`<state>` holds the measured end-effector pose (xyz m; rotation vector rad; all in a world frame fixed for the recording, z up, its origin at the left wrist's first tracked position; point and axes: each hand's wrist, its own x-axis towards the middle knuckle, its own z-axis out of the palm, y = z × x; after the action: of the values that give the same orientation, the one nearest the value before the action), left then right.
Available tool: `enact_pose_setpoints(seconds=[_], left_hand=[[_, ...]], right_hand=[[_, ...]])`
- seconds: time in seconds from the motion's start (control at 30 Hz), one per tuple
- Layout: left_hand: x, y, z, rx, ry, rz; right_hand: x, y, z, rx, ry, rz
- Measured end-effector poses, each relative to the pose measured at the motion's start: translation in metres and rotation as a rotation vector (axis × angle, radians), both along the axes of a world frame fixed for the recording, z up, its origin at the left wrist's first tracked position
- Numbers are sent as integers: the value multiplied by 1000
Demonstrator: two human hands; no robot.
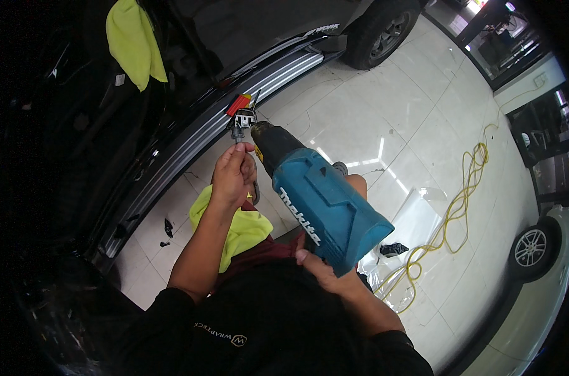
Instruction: The person disassembles a car door lock mechanism using a heat gun and a cloth. They remove parts, wipe them, and reassemble the mechanism.
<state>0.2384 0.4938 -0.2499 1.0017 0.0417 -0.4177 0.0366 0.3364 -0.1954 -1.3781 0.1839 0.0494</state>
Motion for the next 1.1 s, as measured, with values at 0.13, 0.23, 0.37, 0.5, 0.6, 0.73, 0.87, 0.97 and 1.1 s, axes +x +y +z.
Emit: enact_pose_setpoints(seconds=[0.13, 0.23, 0.37, 0.5, 0.6, 0.73, 0.87, 0.97, 1.1], left_hand=[[3, 5, 8, -84, 43, -88], [14, 19, 13, -307, 129, -340], [22, 17, 13, -486, 166, -636], [30, -12, -4, -640, 225, -822], [37, -31, -13, -591, 230, -845], [51, -52, -28, -542, 300, -890], [66, -78, -31, -435, 339, -923], [75, -98, -32, -391, 319, -952], [78, -117, -39, -417, 358, -946]], right_hand=[[-6, -30, -5, 49, 114, -207], [2, -88, -15, -149, -41, -394], [10, -186, -90, -463, 163, -566], [11, -236, -215, -724, 522, -581], [-9, -252, -315, -763, 740, -417], [-21, -253, -392, -967, 1054, -99], [-14, -256, -433, -1194, 1179, 77], [-6, -262, -462, -1242, 1151, 50], [1, -272, -480, -1390, 940, -54]])
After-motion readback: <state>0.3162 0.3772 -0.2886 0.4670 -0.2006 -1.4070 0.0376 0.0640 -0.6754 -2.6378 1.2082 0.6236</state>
